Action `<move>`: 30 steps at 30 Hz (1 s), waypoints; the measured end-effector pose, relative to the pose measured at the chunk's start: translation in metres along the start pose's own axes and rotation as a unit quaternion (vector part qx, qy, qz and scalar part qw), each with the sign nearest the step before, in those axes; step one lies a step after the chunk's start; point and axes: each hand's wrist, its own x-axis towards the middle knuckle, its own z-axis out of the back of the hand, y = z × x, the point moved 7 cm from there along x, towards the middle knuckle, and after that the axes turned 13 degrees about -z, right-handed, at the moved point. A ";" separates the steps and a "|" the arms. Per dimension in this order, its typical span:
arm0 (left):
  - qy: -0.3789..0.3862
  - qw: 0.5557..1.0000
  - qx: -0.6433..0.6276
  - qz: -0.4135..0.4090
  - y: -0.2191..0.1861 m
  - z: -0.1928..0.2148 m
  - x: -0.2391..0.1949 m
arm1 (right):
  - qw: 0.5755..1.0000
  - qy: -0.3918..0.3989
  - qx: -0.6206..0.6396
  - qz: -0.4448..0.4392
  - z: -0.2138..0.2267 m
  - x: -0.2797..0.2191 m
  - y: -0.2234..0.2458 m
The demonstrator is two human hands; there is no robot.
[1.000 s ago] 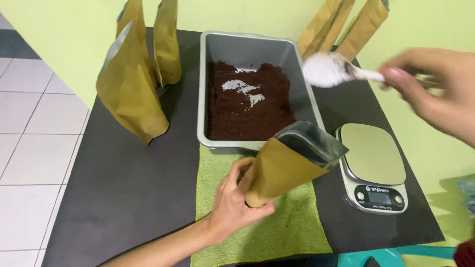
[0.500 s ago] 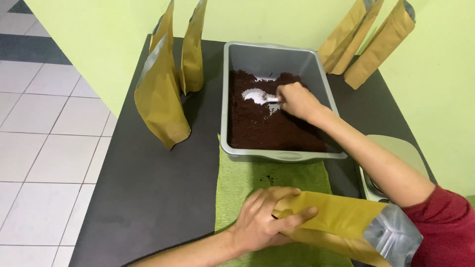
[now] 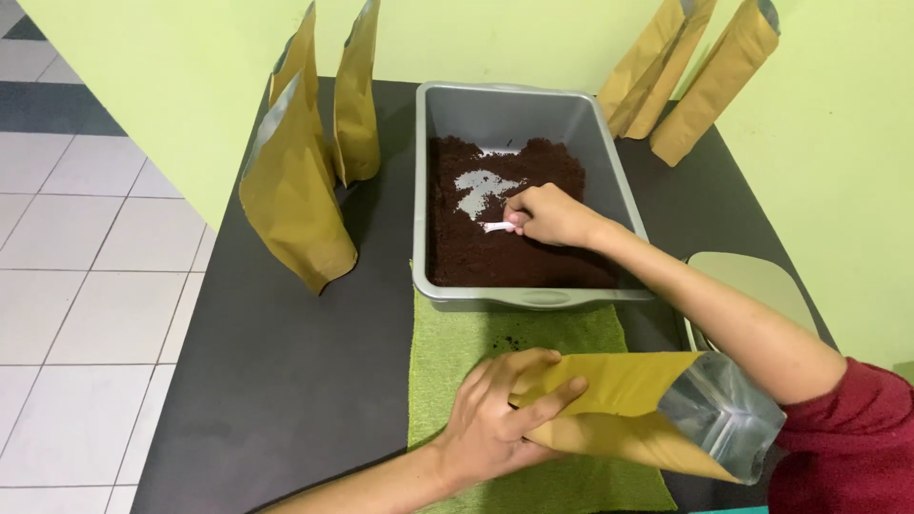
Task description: Filling stand-up pouches with ground coffee using a spoon and weighing them on a digital scale.
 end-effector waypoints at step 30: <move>0.009 0.973 -0.052 0.226 0.023 0.000 0.007 | 0.953 -0.149 -0.113 -0.239 0.161 -0.295 0.003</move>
